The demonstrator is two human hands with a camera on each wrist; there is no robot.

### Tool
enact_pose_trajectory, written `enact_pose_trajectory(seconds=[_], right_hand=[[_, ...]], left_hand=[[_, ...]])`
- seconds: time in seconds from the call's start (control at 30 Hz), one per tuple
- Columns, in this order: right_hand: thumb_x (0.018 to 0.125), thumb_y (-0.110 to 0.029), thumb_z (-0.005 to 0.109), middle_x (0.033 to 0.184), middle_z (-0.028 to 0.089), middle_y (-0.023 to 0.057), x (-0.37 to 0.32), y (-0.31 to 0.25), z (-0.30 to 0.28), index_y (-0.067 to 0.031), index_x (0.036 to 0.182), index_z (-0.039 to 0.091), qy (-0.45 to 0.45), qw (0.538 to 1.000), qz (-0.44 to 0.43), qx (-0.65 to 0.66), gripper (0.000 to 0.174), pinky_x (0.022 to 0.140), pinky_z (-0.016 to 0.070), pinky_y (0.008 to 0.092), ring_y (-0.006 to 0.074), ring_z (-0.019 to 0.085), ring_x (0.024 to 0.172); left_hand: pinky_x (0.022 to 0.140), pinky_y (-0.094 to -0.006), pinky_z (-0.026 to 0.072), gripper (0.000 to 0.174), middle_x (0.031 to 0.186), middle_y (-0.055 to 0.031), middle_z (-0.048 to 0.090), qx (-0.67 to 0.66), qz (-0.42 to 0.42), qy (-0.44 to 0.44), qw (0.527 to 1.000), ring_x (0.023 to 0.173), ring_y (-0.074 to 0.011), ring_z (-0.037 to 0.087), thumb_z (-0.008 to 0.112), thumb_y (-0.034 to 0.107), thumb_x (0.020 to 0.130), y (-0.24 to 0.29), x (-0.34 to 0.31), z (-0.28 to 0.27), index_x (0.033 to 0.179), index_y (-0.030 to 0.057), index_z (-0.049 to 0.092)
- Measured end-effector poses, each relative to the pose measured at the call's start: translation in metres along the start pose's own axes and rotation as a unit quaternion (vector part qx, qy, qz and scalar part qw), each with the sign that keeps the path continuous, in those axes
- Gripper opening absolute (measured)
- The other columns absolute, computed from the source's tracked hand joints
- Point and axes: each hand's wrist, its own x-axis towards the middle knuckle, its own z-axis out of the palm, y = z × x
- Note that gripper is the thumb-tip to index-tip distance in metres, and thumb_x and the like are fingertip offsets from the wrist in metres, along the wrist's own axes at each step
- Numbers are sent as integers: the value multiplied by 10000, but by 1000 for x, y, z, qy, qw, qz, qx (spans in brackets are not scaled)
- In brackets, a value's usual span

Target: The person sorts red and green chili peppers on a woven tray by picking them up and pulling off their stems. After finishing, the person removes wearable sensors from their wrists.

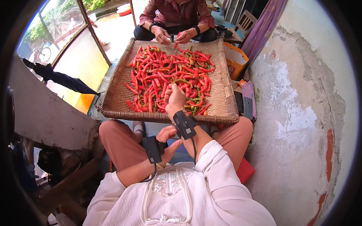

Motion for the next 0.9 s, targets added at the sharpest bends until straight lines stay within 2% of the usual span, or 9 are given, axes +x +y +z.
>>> enact_pose_trajectory(seconds=[0.1,0.17,0.33,0.4,0.53,0.67,0.77,0.83,0.9], right_hand=[[837,-258,464,515,469,-8,0,0,-2,-77,820,539,9,1000,-22,-11,196,346,329,196,73,398,386],[838,-249,461,510,467,-5,1,1,-3,-74,816,539,12,1000,-18,-3,192,342,323,201,77,400,385],[838,-247,489,546,476,-11,-2,6,-7,-76,841,525,-45,999,15,-18,174,402,354,231,91,413,432],[840,-229,477,534,483,8,-4,9,-3,-61,828,542,-69,997,24,-11,180,349,322,215,81,404,400],[833,-225,489,535,482,5,-15,10,-3,-61,856,538,-123,989,78,-19,172,360,326,210,83,411,411],[823,-230,504,544,486,-12,-33,6,-1,-75,842,532,-190,969,158,-18,159,389,356,217,74,432,438],[825,-229,500,546,486,-14,-44,0,-1,-80,824,529,-205,962,176,-46,152,403,371,209,64,432,439],[836,-208,480,571,506,-9,-61,1,1,-71,846,537,-209,961,175,-54,148,417,385,197,62,444,444],[853,-168,459,624,525,-6,-77,-4,6,-37,906,543,-301,925,114,-203,164,486,416,233,86,477,505]], left_hand=[[717,-223,454,327,997,-97,524,-43,-60,-26,997,852,-136,541,664,61,716,-17,-7,3,993,12,499],[721,-220,449,278,984,-77,511,-199,-221,-90,951,846,-113,533,658,72,728,-27,-9,2,959,17,511],[674,-225,434,176,853,-40,505,-129,-128,-171,968,732,-110,499,668,91,715,0,10,-16,806,4,545],[637,-231,410,139,823,-40,511,-76,4,-214,974,713,-132,474,654,61,700,9,18,-24,751,11,534],[628,-260,385,141,755,-32,515,-86,-59,-340,934,781,-157,468,627,18,682,20,28,-35,718,38,492],[660,-294,393,245,968,-95,471,-105,58,-355,927,759,-208,479,672,81,664,10,29,-36,854,50,519],[692,-303,398,287,929,-93,482,-88,-69,-255,960,772,-220,487,698,81,651,14,16,-45,889,38,544],[699,-311,405,266,889,-102,518,-92,-65,-215,970,776,-227,504,694,81,662,10,19,-47,888,26,565],[706,-316,409,199,846,-107,557,-58,-21,-224,973,781,-229,520,666,55,682,20,30,-59,855,15,576]])
